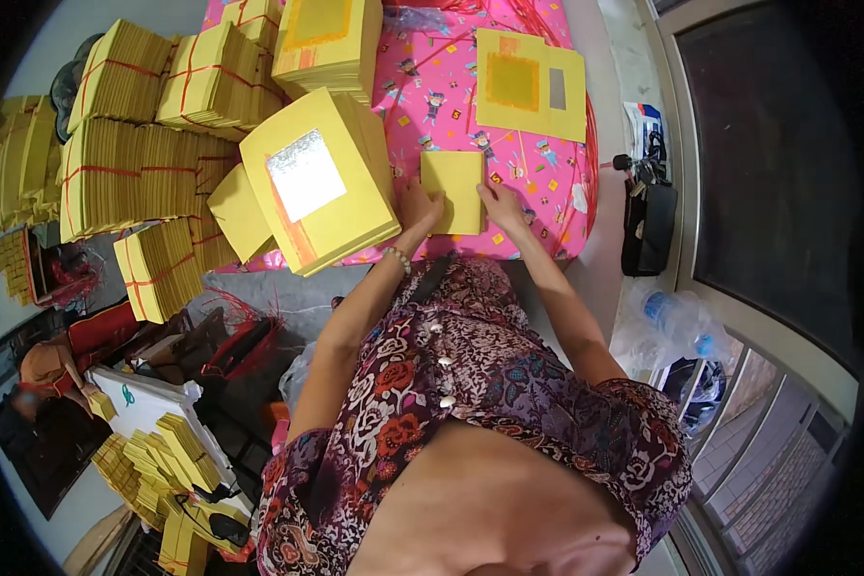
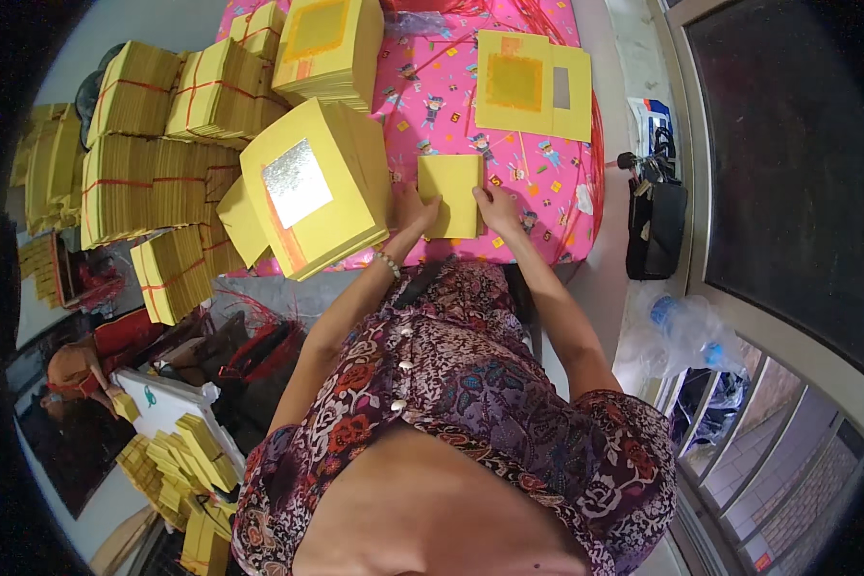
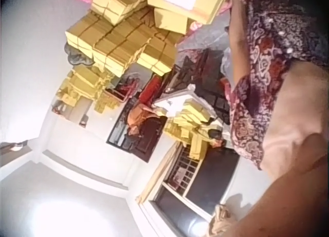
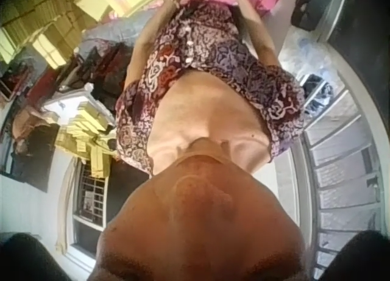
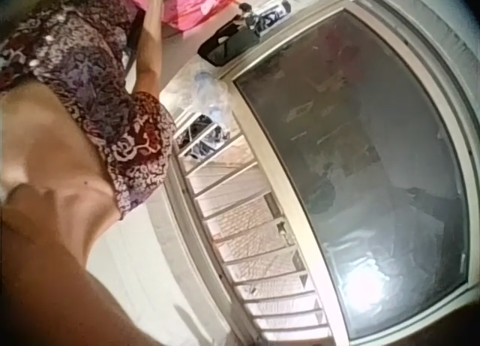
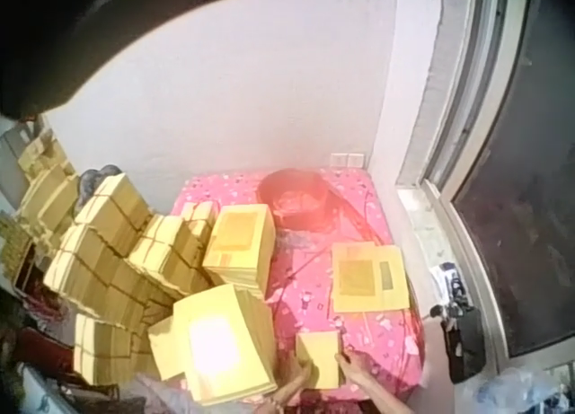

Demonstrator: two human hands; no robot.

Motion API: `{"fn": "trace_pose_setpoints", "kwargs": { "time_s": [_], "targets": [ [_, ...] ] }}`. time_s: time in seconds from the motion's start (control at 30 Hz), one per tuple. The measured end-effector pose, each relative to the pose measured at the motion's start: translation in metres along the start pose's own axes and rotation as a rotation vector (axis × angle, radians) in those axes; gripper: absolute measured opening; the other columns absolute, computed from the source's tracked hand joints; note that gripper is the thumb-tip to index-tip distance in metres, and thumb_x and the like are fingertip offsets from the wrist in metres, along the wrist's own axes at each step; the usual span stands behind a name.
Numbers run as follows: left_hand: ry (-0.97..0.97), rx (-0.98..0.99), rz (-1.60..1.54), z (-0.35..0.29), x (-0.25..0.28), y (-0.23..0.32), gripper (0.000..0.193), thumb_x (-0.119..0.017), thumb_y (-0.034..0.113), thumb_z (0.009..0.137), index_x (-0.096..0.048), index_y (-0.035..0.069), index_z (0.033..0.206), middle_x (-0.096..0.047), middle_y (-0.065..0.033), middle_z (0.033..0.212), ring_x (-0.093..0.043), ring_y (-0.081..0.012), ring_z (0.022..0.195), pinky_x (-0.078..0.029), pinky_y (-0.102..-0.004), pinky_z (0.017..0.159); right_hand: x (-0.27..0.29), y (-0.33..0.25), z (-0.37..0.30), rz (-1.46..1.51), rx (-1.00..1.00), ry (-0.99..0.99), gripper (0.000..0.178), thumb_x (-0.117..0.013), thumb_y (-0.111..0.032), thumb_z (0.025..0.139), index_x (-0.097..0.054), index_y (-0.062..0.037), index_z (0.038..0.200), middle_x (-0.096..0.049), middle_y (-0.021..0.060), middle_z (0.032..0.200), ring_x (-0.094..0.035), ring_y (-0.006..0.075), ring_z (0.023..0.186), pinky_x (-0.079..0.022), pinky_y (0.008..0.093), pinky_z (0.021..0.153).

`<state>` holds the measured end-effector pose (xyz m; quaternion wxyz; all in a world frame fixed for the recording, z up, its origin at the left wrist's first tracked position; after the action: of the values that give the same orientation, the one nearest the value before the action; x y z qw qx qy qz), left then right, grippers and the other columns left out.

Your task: Organizing and bundling sheets of yellow Joss paper using rubber bands.

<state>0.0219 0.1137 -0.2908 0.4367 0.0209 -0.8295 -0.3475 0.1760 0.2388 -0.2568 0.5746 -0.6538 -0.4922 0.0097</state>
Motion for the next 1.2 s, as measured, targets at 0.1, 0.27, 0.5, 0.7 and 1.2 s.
{"fn": "trace_pose_setpoints", "kwargs": {
  "time_s": [0.1,0.27,0.5,0.7,1.2],
  "targets": [
    [-0.05,0.038,-0.039,0.003,-0.006,-0.003,0.059,-0.073,0.031,0.074,-0.049,-0.001,0.116,-0.053,-0.0238,0.115,-0.054,-0.0404,0.107,-0.045,-0.0512,0.088,-0.005,-0.004,0.001,-0.146,0.008,-0.035,0.051,-0.05,-0.045,0.09,-0.062,0.0044,0.095,-0.064,0.0239,0.082,-0.065,0.0354,0.074,-0.048,0.044,0.067],
    [-0.005,0.006,0.001,-0.003,-0.002,0.005,0.06,-0.073,0.033,0.073,-0.049,-0.001,0.116,-0.053,-0.0242,0.117,-0.054,-0.0404,0.106,-0.046,-0.05,0.086,-0.009,0.001,0.001,-0.192,-0.025,-0.092,0.048,-0.05,-0.043,0.09,-0.063,0.0033,0.093,-0.064,0.0241,0.08,-0.064,0.0363,0.074,-0.047,0.0448,0.066],
    [0.002,-0.062,-0.122,-0.005,0.008,0.006,0.054,-0.074,0.031,0.072,-0.055,-0.002,0.111,-0.061,-0.023,0.105,-0.059,-0.0368,0.099,-0.048,-0.0457,0.084,-0.006,0.012,-0.005,-0.05,-0.009,-0.016,0.05,-0.058,-0.045,0.086,-0.062,0.0028,0.103,-0.066,0.0188,0.087,-0.064,0.0298,0.081,-0.048,0.0408,0.071],
    [0.05,-0.087,-0.327,-0.008,0.014,0.004,0.05,-0.075,0.031,0.07,-0.059,-0.004,0.103,-0.064,-0.021,0.099,-0.063,-0.032,0.092,-0.049,-0.0416,0.079,-0.019,0.027,-0.033,0.146,-0.147,-0.259,0.049,-0.063,-0.042,0.086,-0.059,-0.0004,0.111,-0.065,0.0078,0.09,-0.06,0.0163,0.075,-0.049,0.031,0.059],
    [-0.216,-0.506,0.144,-0.048,0.02,0.008,0.126,-0.085,0.019,0.058,0.003,0.007,0.148,-0.021,-0.0306,0.143,-0.026,-0.0487,0.131,-0.029,-0.0525,0.106,0.007,-0.024,-0.005,-0.33,0.053,-0.141,0.066,-0.068,-0.047,0.078,-0.054,0.0014,0.121,-0.061,0.0174,0.108,-0.06,0.0294,0.1,-0.048,0.0429,0.082]
  ]
}}
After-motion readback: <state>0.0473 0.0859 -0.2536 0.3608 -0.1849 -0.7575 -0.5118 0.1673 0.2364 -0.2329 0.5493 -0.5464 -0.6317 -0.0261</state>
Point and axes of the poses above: each hand's wrist, its own z-axis towards the middle knuckle, its own x-axis out of the back of the hand, y = z × x, the point moved 5 cm from there along z, towards the middle knuckle
